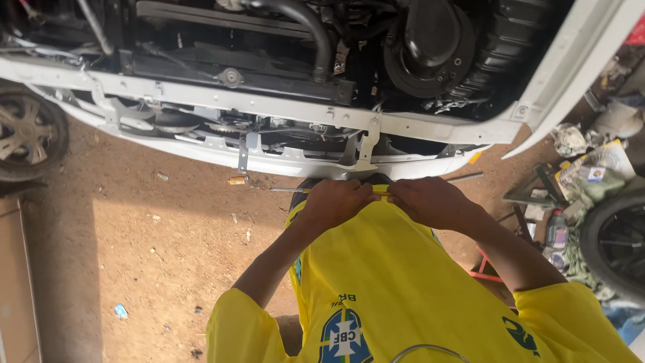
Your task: The person uses a screwdriver to tighten a screw on a component in a white car's engine bay, then moves to a silver car and uses a wrench to adjust a part near the battery.
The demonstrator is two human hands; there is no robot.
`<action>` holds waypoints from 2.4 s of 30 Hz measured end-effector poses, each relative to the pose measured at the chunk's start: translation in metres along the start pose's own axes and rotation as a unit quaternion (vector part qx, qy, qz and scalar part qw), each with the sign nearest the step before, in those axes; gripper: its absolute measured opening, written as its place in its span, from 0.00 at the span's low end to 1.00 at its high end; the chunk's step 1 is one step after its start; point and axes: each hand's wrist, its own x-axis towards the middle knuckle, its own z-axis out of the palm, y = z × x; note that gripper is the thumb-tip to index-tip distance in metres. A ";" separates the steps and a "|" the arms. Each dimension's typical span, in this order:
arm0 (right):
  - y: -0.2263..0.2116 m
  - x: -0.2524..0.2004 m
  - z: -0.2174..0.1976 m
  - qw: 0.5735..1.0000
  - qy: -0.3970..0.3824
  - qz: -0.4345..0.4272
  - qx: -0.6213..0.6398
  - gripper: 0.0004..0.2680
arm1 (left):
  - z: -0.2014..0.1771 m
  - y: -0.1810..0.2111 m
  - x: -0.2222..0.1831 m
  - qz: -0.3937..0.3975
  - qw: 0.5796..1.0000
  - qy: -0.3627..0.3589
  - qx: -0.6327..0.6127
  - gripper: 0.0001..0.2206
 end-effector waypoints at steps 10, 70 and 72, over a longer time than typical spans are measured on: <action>-0.069 0.034 0.028 0.995 -0.104 0.011 0.005 0.13 | -0.026 -0.034 -0.080 0.010 0.999 0.016 0.031 0.16; -0.463 0.367 0.112 0.910 0.333 -0.060 0.241 0.14 | -0.281 -0.409 -0.402 -0.117 0.472 0.522 -0.701 0.09; -0.491 0.391 0.111 0.929 0.297 -0.079 0.207 0.14 | -0.291 -0.415 -0.432 -0.110 0.446 0.548 -0.699 0.09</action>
